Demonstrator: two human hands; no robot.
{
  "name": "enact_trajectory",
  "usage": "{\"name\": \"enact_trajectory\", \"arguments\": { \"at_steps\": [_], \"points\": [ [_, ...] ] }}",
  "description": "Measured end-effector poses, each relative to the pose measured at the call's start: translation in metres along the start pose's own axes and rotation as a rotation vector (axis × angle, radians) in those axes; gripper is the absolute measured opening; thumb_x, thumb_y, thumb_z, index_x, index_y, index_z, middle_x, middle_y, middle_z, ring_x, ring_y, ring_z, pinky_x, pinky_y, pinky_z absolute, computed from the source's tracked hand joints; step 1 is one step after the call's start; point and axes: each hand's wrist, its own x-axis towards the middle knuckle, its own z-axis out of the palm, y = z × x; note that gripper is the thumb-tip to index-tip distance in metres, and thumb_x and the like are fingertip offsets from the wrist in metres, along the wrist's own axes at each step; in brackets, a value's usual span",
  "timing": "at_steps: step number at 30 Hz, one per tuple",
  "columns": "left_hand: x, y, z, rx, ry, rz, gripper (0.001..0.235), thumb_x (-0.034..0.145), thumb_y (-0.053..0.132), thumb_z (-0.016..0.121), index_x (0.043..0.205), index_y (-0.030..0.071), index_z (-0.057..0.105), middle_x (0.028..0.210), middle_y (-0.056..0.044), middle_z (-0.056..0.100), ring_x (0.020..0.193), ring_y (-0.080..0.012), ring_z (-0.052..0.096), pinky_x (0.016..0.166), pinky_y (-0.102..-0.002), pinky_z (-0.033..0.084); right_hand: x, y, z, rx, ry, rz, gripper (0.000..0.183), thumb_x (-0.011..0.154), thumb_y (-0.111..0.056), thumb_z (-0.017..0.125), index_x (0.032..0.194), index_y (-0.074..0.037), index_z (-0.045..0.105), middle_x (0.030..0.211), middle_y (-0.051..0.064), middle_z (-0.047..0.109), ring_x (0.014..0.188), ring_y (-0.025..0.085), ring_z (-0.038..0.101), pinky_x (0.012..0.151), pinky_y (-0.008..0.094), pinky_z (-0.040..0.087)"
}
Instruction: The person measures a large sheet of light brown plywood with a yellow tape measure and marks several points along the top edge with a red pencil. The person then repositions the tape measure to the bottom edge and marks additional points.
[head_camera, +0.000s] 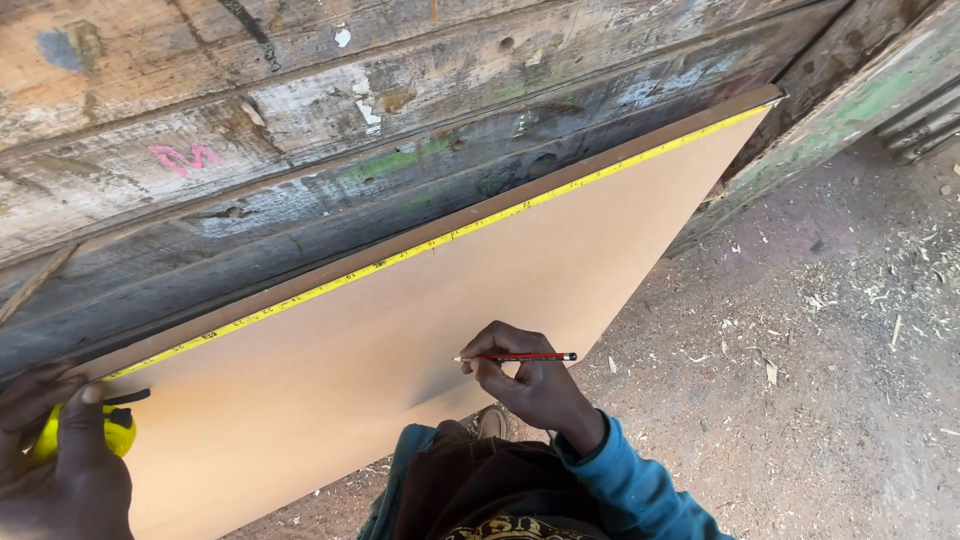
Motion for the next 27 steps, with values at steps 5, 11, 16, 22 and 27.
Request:
{"name": "enact_trajectory", "arguments": {
  "at_steps": [5,11,16,22,27],
  "points": [
    [0.004,0.002,0.003,-0.068,0.030,0.044,0.008,0.115,-0.021,0.060,0.120,-0.015,0.056,0.128,-0.030,0.058,0.127,-0.0389,0.058,0.112,-0.044,0.048,-0.002,0.001,0.001,-0.002,-0.009,-0.026,0.012,0.088,-0.007,0.055,0.094,-0.007,0.066,0.080,0.006,0.068,0.078,0.016,0.068,0.070,0.029,0.055],
    [0.008,0.001,0.002,-0.062,0.088,0.049,0.013,0.107,-0.019,0.070,0.112,-0.009,0.063,0.117,-0.023,0.064,0.122,-0.0305,0.061,0.113,-0.037,0.047,0.001,-0.004,0.001,-0.010,0.013,-0.002,0.013,0.089,-0.013,0.058,0.094,-0.006,0.068,0.077,0.007,0.070,0.074,0.017,0.069,0.069,0.029,0.055],
    [0.008,0.003,0.004,-0.090,0.127,0.048,0.013,0.108,-0.015,0.074,0.112,-0.008,0.063,0.113,-0.022,0.055,0.118,-0.0344,0.064,0.116,-0.042,0.051,0.005,-0.009,-0.001,-0.043,0.015,-0.025,0.020,0.090,-0.023,0.057,0.098,-0.008,0.067,0.086,0.008,0.071,0.083,0.019,0.069,0.071,0.031,0.059],
    [0.009,0.010,0.002,-0.012,0.121,0.001,0.015,0.105,-0.010,0.075,0.112,-0.001,0.065,0.115,-0.017,0.064,0.128,-0.0240,0.053,0.112,-0.034,0.044,0.015,-0.019,-0.006,-0.073,0.037,-0.069,0.027,0.089,-0.031,0.057,0.092,-0.005,0.068,0.084,0.010,0.072,0.079,0.019,0.072,0.066,0.029,0.061],
    [0.009,0.005,0.003,-0.028,0.124,0.037,0.015,0.106,-0.010,0.076,0.108,-0.002,0.064,0.112,-0.019,0.060,0.119,-0.0294,0.063,0.114,-0.039,0.048,0.031,-0.031,-0.010,-0.124,0.125,-0.205,0.012,0.089,-0.011,0.057,0.098,-0.004,0.061,0.092,0.010,0.071,0.090,0.020,0.072,0.075,0.029,0.059]
  ]
}}
